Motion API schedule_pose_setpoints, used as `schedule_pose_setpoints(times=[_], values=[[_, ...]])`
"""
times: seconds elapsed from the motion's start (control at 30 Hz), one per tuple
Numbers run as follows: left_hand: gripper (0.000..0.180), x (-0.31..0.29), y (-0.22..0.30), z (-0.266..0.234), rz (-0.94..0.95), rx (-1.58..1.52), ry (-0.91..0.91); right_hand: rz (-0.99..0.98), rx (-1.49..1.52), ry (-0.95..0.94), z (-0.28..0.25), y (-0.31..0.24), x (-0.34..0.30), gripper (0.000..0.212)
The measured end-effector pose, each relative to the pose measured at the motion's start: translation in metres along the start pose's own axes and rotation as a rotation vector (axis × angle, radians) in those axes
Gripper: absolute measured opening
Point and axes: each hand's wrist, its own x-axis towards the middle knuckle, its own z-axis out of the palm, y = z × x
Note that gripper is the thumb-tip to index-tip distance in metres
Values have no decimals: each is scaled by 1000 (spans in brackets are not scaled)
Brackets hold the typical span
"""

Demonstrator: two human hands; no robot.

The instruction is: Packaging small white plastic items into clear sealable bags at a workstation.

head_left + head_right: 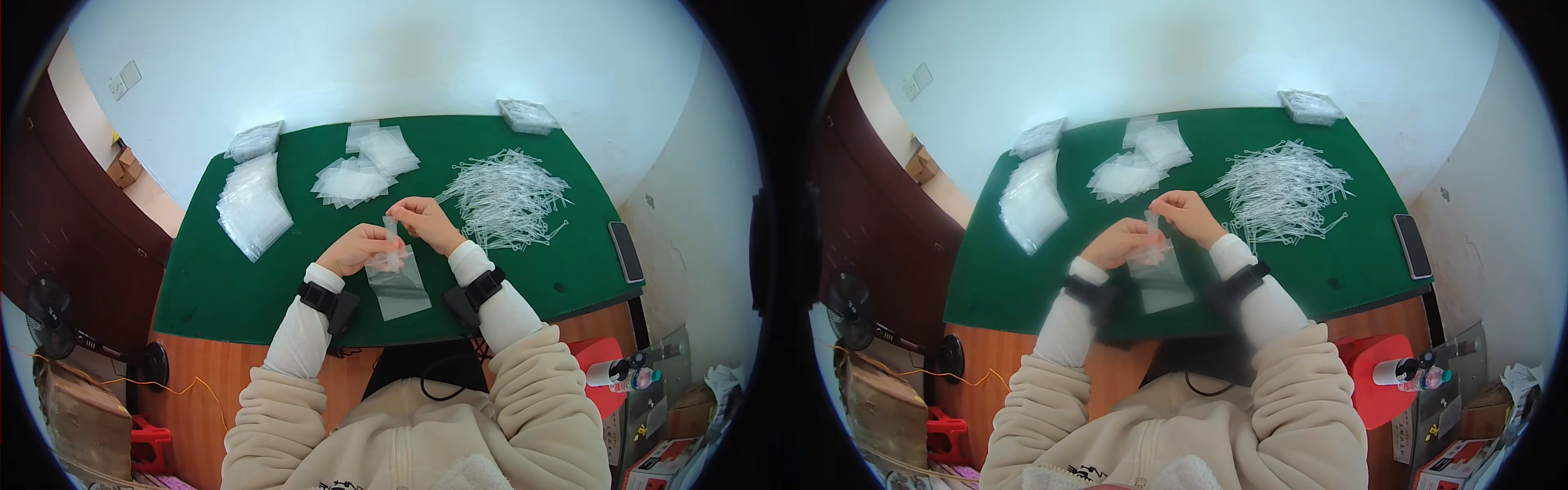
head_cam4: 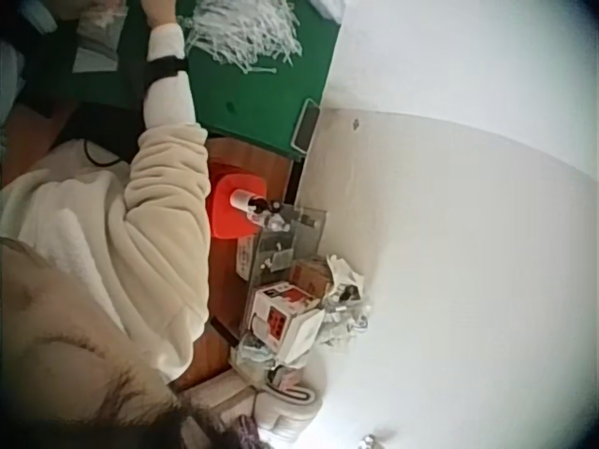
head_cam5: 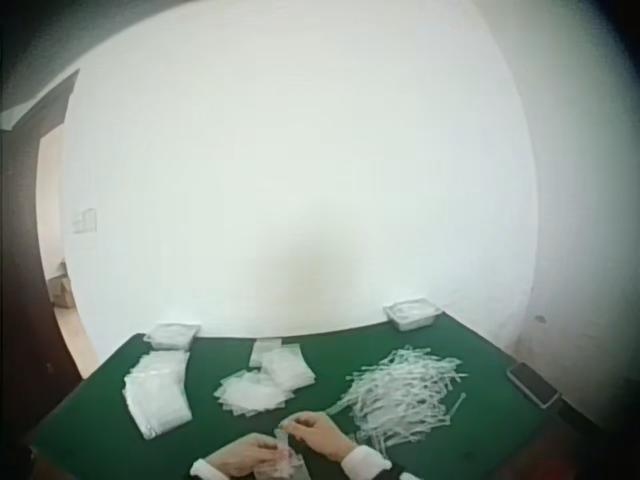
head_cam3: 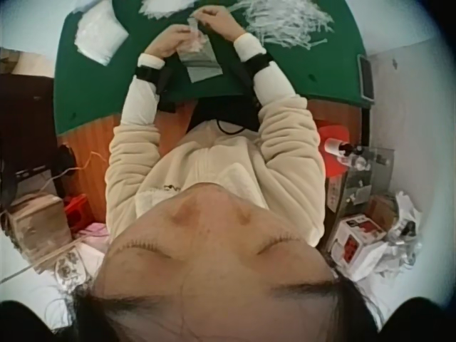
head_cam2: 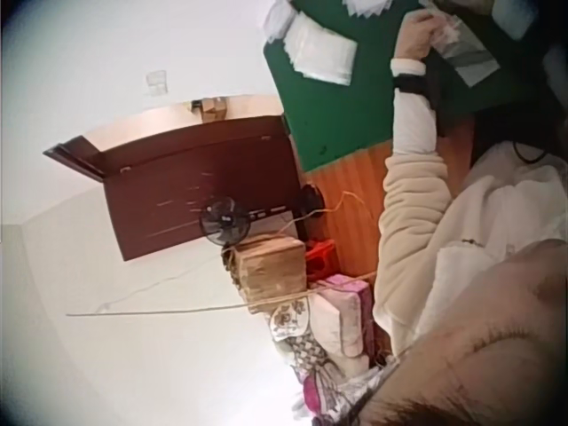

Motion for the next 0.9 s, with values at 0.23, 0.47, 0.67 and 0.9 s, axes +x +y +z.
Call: schedule_pose_setpoints(times=[0.23, 0.47, 0.67, 0.9], values=[[21, 1, 0, -3, -43, 191, -26, 25, -14, -57, 3, 0, -2, 12], [19, -1, 4, 0, 13, 272, -27, 62, -41, -73, 0, 0, -2, 11], [16, -11, 12, -5, 54, 287, 181, 78, -132, -16, -7, -2, -1, 11], [12, -9, 9, -17, 170, 842, -7, 9, -189, -98, -5, 1, -2, 11]])
